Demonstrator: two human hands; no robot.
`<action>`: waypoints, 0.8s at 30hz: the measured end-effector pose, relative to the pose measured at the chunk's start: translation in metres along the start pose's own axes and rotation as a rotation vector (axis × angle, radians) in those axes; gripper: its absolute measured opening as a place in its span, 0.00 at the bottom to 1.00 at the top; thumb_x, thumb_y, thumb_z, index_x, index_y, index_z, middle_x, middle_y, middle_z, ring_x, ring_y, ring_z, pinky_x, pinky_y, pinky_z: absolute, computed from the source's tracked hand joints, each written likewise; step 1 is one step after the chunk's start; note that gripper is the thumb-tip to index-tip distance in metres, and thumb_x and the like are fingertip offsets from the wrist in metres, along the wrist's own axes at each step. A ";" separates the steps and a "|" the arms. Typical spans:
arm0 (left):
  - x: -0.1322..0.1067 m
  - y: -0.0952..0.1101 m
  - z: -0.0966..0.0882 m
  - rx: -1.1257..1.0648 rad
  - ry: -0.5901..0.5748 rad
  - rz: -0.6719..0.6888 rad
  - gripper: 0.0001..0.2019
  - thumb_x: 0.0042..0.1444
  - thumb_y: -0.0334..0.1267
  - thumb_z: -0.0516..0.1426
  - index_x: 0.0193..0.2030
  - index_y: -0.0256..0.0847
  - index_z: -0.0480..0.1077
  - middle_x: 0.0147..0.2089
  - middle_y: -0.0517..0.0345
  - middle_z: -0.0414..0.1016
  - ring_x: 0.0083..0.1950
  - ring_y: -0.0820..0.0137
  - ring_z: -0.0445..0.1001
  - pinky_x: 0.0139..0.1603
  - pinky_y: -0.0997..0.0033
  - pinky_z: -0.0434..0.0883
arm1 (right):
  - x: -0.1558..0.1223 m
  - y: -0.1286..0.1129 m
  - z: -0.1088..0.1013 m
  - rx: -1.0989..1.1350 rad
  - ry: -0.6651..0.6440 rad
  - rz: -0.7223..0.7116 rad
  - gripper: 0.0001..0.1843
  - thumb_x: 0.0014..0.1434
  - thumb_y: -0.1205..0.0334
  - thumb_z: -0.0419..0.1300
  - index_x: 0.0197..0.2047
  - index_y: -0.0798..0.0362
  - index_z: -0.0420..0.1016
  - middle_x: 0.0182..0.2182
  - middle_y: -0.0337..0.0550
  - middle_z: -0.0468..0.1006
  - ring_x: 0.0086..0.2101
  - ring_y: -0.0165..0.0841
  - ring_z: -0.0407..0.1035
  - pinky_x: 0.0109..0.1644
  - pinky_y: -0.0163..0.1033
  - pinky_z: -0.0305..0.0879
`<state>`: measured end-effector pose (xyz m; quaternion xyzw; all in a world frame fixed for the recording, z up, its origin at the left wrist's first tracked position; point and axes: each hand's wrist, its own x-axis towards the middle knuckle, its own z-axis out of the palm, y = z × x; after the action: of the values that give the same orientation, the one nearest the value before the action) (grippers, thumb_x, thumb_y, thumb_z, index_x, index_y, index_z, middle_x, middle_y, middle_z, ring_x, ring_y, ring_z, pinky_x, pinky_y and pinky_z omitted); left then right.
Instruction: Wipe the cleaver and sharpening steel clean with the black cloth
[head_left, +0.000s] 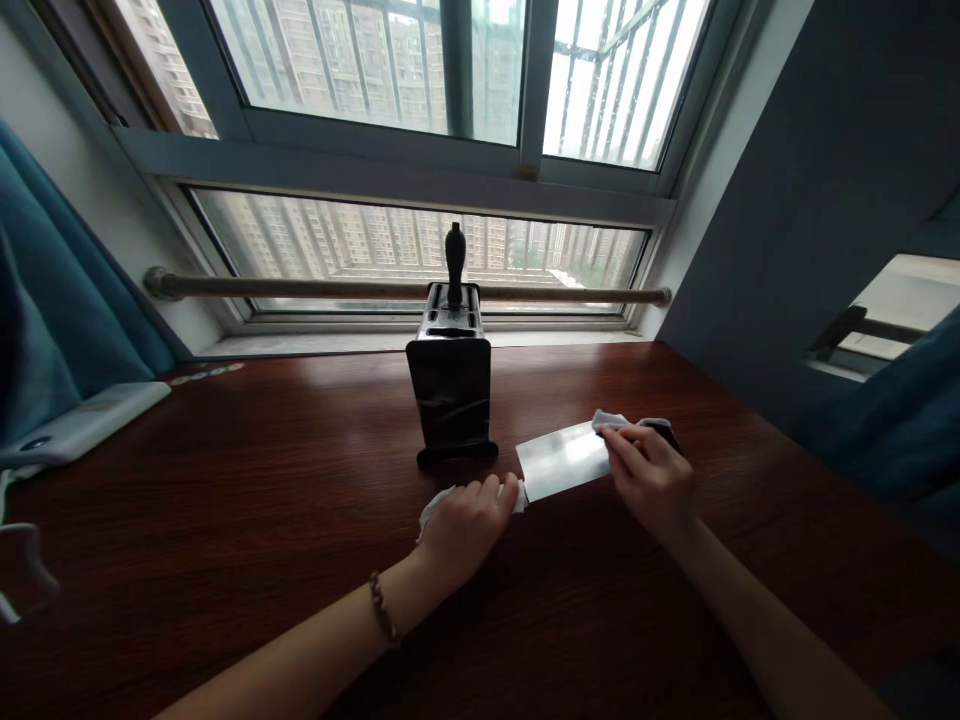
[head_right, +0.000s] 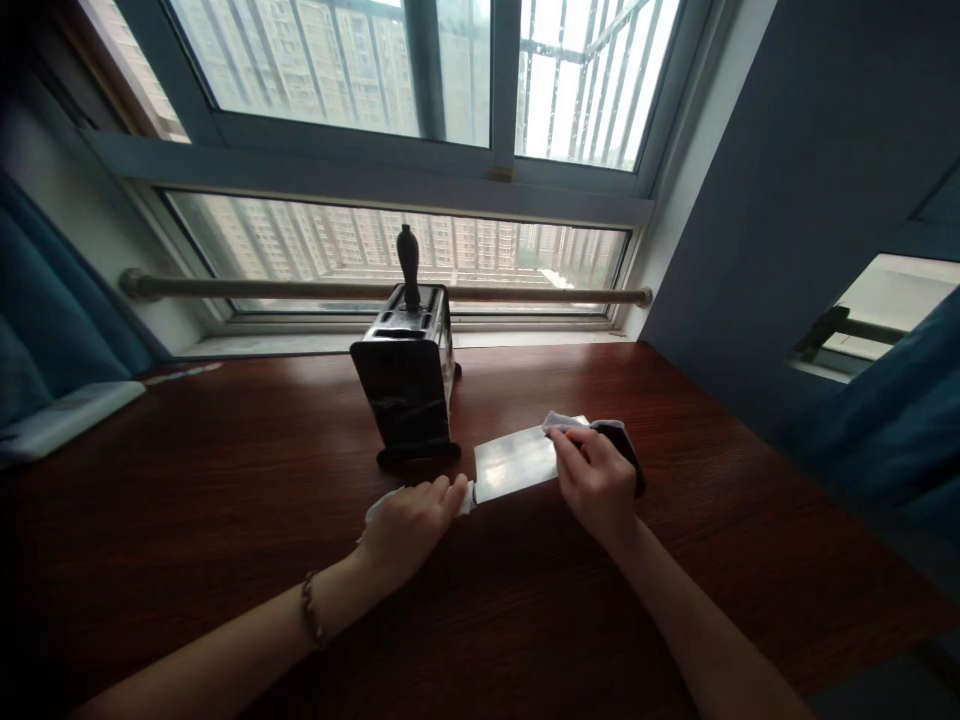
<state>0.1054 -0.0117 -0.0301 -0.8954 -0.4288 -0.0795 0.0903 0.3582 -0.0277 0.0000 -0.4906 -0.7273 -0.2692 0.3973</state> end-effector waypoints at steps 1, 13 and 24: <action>0.000 0.000 0.002 0.017 0.007 0.003 0.19 0.59 0.23 0.41 0.52 0.38 0.64 0.33 0.52 0.70 0.31 0.65 0.70 0.28 0.70 0.62 | -0.002 -0.008 0.000 0.020 -0.054 -0.059 0.17 0.57 0.72 0.57 0.49 0.53 0.73 0.37 0.46 0.74 0.34 0.33 0.68 0.40 0.37 0.64; 0.001 0.001 0.015 0.087 0.049 0.025 0.17 0.60 0.25 0.43 0.51 0.38 0.64 0.31 0.53 0.68 0.30 0.66 0.70 0.27 0.70 0.61 | -0.014 -0.045 0.016 0.081 -0.489 -0.005 0.12 0.59 0.70 0.50 0.40 0.54 0.74 0.35 0.45 0.72 0.34 0.34 0.67 0.39 0.37 0.62; 0.002 0.001 0.014 0.072 0.021 0.018 0.17 0.59 0.24 0.43 0.51 0.38 0.64 0.32 0.53 0.69 0.30 0.67 0.69 0.27 0.72 0.62 | -0.007 -0.015 0.010 -0.140 -0.543 0.239 0.10 0.58 0.68 0.53 0.34 0.52 0.76 0.32 0.43 0.72 0.27 0.32 0.67 0.29 0.37 0.57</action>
<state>0.1080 -0.0074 -0.0437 -0.8945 -0.4223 -0.0725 0.1277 0.3424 -0.0288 -0.0112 -0.6529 -0.7237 -0.1289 0.1828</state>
